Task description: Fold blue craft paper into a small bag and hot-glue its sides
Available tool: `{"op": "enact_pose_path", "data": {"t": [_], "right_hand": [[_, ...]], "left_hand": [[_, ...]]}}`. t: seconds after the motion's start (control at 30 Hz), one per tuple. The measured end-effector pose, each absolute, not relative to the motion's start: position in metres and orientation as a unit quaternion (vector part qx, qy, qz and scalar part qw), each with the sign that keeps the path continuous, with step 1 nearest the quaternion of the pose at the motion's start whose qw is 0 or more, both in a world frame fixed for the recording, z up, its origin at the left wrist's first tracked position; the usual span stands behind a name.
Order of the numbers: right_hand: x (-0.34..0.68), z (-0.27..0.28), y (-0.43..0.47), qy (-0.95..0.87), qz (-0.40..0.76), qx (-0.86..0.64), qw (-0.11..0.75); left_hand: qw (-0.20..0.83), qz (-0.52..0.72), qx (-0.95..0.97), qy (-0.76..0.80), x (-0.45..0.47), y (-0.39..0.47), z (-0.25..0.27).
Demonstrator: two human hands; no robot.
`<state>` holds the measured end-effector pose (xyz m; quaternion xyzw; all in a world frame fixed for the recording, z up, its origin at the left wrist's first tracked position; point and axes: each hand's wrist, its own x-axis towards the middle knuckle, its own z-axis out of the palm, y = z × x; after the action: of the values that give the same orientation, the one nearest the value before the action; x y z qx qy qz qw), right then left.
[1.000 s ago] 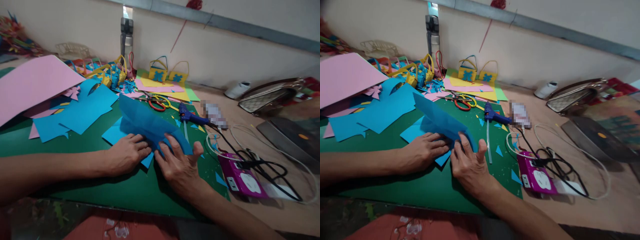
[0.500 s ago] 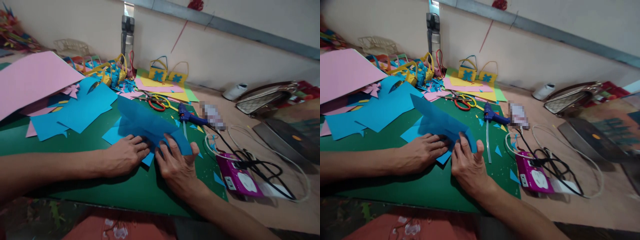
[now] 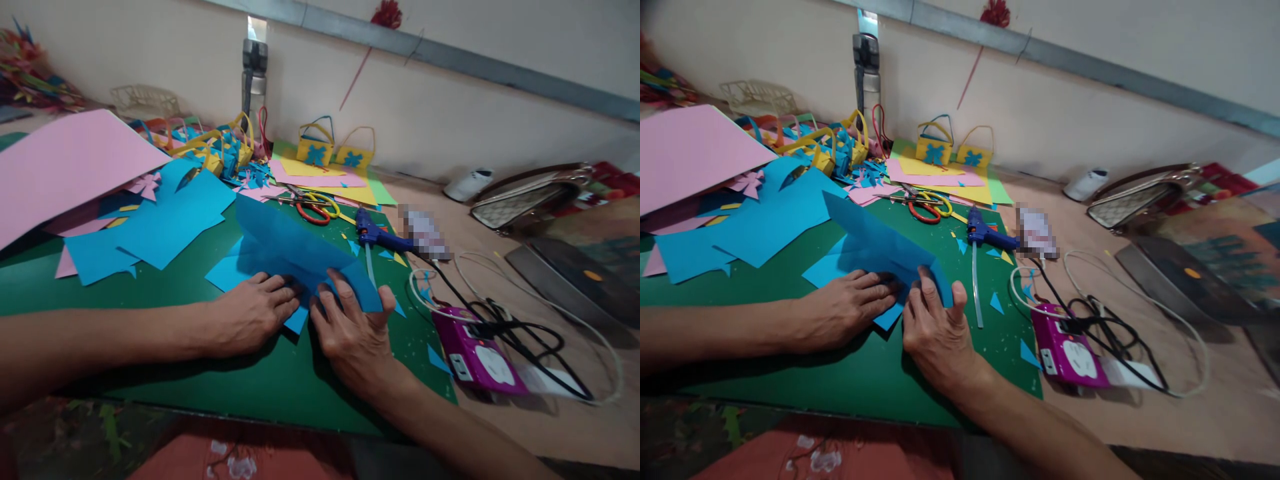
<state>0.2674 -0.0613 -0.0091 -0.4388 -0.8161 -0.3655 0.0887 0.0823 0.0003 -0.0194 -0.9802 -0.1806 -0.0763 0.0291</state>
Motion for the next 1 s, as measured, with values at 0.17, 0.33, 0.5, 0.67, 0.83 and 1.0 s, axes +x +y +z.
{"op": "enact_pose_path", "data": {"t": [0.17, 0.33, 0.5, 0.67, 0.83, 1.0], "right_hand": [[0.2673, -0.0090, -0.0614, -0.819, -0.357, -0.439, 0.091], [0.2669, -0.0082, -0.0622, -0.821, -0.354, -0.440, 0.084], [0.2674, -0.0091, -0.0620, -0.818, -0.360, -0.440, 0.084], [0.2671, -0.0102, -0.0626, -0.824, -0.352, -0.437, 0.084], [0.2671, -0.0075, -0.0633, -0.826, -0.334, -0.448, 0.078], [0.2668, -0.0056, -0.0632, -0.829, -0.322, -0.453, 0.060]], "left_hand": [[0.029, -0.080, -0.980, -0.178, 0.0818, 0.0008, -0.0197], [0.029, -0.081, -0.979, -0.183, 0.0822, 0.0002, -0.0194], [0.030, -0.083, -0.980, -0.180, 0.0821, 0.0006, -0.0204], [0.022, -0.093, -0.979, -0.180, 0.0813, 0.0014, -0.0203], [0.005, -0.108, -0.978, -0.178, 0.0817, -0.0001, -0.0172], [-0.007, -0.112, -0.978, -0.177, 0.0814, -0.0006, -0.0144]]}}
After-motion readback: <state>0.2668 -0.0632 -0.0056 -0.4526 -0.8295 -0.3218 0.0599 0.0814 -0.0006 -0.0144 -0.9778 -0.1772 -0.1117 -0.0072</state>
